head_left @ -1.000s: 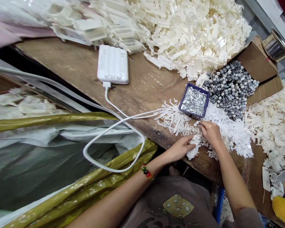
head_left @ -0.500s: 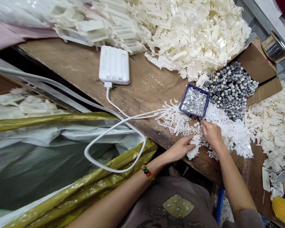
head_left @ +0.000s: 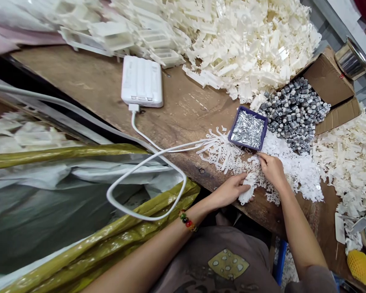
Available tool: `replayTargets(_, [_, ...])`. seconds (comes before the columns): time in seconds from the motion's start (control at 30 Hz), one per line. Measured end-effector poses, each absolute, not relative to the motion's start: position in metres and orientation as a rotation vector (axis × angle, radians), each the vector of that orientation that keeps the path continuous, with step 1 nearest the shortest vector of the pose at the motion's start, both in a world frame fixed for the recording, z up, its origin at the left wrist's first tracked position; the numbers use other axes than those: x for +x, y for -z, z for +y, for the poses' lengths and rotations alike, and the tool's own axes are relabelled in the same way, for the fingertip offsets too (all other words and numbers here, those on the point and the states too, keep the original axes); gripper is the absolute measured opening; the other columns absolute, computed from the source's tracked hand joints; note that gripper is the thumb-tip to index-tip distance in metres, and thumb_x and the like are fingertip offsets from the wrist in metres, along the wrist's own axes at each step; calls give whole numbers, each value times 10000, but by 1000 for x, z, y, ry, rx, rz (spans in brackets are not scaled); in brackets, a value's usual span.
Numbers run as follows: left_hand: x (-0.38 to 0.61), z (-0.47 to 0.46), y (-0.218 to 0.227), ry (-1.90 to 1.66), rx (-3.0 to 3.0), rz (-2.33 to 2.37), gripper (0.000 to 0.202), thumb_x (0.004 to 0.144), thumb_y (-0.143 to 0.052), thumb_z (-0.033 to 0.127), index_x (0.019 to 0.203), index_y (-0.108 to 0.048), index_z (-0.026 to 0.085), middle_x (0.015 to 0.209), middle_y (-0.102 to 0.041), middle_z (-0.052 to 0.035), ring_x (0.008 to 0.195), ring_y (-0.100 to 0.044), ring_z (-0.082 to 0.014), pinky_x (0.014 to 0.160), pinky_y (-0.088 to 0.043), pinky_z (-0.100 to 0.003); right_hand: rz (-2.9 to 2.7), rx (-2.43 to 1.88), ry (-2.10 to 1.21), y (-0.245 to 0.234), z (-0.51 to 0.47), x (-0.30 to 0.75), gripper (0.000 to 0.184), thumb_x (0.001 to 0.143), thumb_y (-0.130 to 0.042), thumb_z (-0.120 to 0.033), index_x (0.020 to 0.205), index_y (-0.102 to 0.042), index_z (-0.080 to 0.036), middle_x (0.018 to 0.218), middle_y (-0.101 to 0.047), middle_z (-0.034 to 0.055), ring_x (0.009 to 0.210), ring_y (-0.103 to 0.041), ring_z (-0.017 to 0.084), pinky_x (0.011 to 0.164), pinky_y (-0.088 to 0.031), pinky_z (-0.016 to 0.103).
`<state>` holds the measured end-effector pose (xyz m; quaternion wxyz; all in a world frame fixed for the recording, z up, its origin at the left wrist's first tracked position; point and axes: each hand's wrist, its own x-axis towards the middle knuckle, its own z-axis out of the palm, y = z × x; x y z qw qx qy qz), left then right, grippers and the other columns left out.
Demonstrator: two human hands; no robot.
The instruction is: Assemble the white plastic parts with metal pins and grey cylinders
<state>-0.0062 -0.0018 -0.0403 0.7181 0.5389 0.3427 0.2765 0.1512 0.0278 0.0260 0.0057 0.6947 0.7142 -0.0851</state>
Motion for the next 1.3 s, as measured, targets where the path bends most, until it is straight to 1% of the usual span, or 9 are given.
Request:
replayTargets(0.13, [-6,-2,41,-591,1199,757,250,704,-573,330,866,-579,139,667,-574,10,595,-501,-146,528,-394,-233,2301,2101,222,-22,34,139,303,927,-373,-287,1140,-589,-298,1056,-678,-17,945,-632,143,804,-447,225])
replayTargets(0.37, [-6,-2,39,-598,1231,767,248,716,-547,340,866,-572,144,600,-499,36,538,-438,-123,487,-346,-217,2119,2070,-7,-19,38,120,312,931,-326,-222,1042,-618,-215,921,-687,79,834,-649,190,725,-441,269])
replayTargets(0.5, [-8,-2,33,-583,1296,809,220,723,-526,339,822,-556,145,577,-429,52,530,-381,-111,478,-306,-211,2189,2108,117,-21,35,126,323,931,-339,-264,1149,-575,-294,984,-692,23,881,-642,169,748,-437,252])
replayTargets(0.7, [-8,-2,33,-602,1336,810,192,711,-533,327,774,-554,146,568,-401,57,540,-365,-113,493,-298,-216,2314,2043,213,-20,35,132,211,885,-455,-295,972,-645,-267,931,-697,6,873,-635,165,720,-419,229])
replayTargets(0.83, [-5,-3,39,-632,1314,817,225,706,-540,319,828,-580,135,620,-477,36,585,-423,-129,527,-351,-224,2361,2145,306,-19,37,135,199,874,-453,-264,933,-638,-218,852,-687,23,775,-621,155,681,-407,229])
replayTargets(0.97, [-4,-4,42,-697,1234,821,274,688,-563,292,914,-602,142,734,-601,-11,698,-521,-176,608,-431,-254,2448,2323,791,-22,17,149,220,850,-462,-326,821,-615,-171,655,-609,-16,594,-542,119,570,-389,206])
replayTargets(1.07, [-3,-4,44,-715,1206,807,315,690,-567,276,970,-608,138,783,-640,-31,745,-555,-194,648,-457,-265,2429,2377,1071,-23,-8,157,228,817,-490,-361,767,-591,-164,592,-548,-32,521,-484,103,495,-364,196])
replayTargets(1.2, [-3,-4,45,-727,1230,825,323,710,-549,278,994,-606,136,851,-657,-40,752,-570,-190,662,-469,-269,2480,2438,1004,-18,-31,156,187,819,-481,-327,774,-578,-174,625,-569,-18,520,-500,99,526,-391,202])
replayTargets(1.3, [-4,-5,45,-737,1243,842,341,715,-544,276,1021,-606,138,810,-662,-35,765,-581,-198,675,-477,-274,2551,2393,864,-12,-36,150,159,833,-477,-295,787,-579,-182,679,-607,7,585,-552,123,580,-413,220])
